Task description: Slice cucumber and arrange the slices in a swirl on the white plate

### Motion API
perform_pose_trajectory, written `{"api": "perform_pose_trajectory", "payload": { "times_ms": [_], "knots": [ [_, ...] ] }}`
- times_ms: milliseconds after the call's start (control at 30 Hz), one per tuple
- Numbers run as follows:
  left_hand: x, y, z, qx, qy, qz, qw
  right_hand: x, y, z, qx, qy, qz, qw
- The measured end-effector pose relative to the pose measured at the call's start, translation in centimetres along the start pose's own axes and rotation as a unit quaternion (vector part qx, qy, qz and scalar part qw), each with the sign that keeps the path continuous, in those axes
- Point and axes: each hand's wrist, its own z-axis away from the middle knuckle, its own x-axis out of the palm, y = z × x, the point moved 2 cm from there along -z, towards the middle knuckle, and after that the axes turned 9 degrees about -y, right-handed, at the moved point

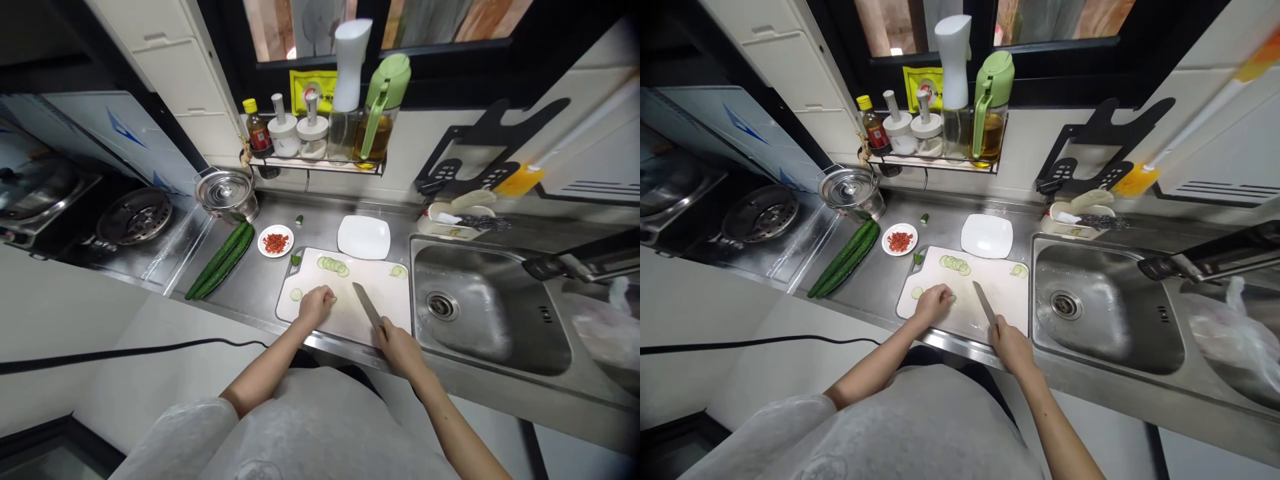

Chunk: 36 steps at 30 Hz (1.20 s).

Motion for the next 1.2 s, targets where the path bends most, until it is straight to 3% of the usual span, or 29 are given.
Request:
{"api": "perform_pose_trajectory", "payload": {
  "times_ms": [233,567,900,1200],
  "knots": [
    [-1.8,-4.0,1.6,-0.039,0.033,0.031,0.998,0.0,0.0,-0.3,0.0,0.003,0.005,1.0],
    [-3.3,-9.5,1.0,-0.109,0.087,0.048,0.989,-0.4,-0.2,-0.4,-0.003,0.007,0.008,1.0],
    [-3.0,-10.9,-0.2,-0.1,0.107,0.036,0.989,-0.3,0.0,-0.4,-0.001,0.012,0.011,1.0],
    [-2.9,-10.7,-0.4,-0.084,0.114,0.009,0.99,-0.5,-0.2,-0.3,0.003,0.0,0.01,1.0]
  ]
}}
